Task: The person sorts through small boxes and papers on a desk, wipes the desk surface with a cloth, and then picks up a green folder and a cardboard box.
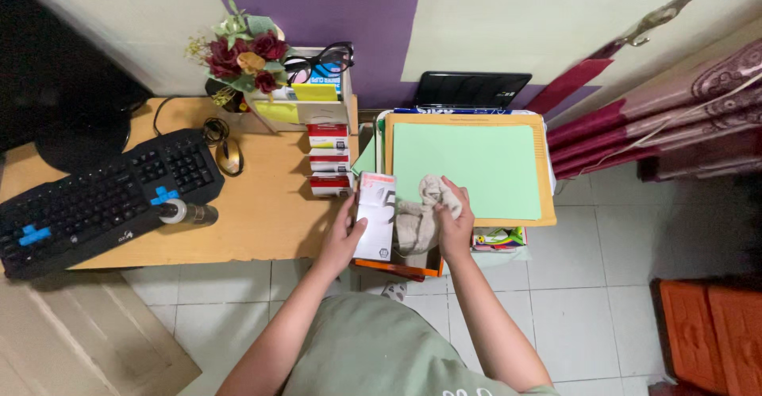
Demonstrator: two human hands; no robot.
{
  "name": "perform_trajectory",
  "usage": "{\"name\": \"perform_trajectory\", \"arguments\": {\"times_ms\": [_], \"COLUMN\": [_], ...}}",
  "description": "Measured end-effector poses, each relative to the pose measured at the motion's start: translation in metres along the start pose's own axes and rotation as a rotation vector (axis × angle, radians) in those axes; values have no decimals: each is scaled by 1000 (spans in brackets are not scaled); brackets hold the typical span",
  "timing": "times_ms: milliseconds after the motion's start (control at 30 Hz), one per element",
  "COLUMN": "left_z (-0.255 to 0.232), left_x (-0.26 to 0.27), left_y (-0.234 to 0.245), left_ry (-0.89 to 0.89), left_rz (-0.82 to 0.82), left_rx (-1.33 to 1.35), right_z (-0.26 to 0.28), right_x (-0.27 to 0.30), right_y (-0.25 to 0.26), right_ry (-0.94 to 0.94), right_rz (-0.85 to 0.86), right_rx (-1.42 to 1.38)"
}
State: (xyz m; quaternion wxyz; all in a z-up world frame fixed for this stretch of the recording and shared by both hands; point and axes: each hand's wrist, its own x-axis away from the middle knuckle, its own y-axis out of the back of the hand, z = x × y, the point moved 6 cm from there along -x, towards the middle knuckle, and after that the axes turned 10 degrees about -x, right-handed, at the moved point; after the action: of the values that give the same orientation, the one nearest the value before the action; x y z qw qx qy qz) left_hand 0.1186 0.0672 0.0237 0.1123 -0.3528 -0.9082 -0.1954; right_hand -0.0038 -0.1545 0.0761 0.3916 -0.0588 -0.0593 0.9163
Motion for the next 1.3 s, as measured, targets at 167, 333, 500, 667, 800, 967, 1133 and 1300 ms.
{"name": "perform_trajectory", "arguments": {"times_ms": [167, 333, 500, 667, 800, 967, 1133, 1300], "left_z": [-28, -41, -49, -54, -58, -84, -77, -83], "left_x": [-12, 7, 11, -8, -21, -12, 2, 4], "left_y": [-13, -2, 12, 37, 57, 67, 62, 73], "left_ry": [-271, -360, -248, -402, -313, -452, -389, -570], "left_rz": [-9, 0, 69, -114, -178, -133, 92, -86], "left_rx": [-105, -216, -237, 20, 162, 72, -80, 149], "right_z": [68, 82, 71, 96, 112, 104, 93, 78], "right_x": [56, 46, 2, 32, 72, 66, -1, 18], "right_y": [-102, -116, -116, -155, -178, -169, -126, -144], "right_ry": [410, 326, 218, 402, 505, 499, 388, 334], "right_rz": [248, 84, -204, -37, 122, 84, -252, -105], "right_rx": [577, 720, 531, 616, 694, 652, 401, 373]}}
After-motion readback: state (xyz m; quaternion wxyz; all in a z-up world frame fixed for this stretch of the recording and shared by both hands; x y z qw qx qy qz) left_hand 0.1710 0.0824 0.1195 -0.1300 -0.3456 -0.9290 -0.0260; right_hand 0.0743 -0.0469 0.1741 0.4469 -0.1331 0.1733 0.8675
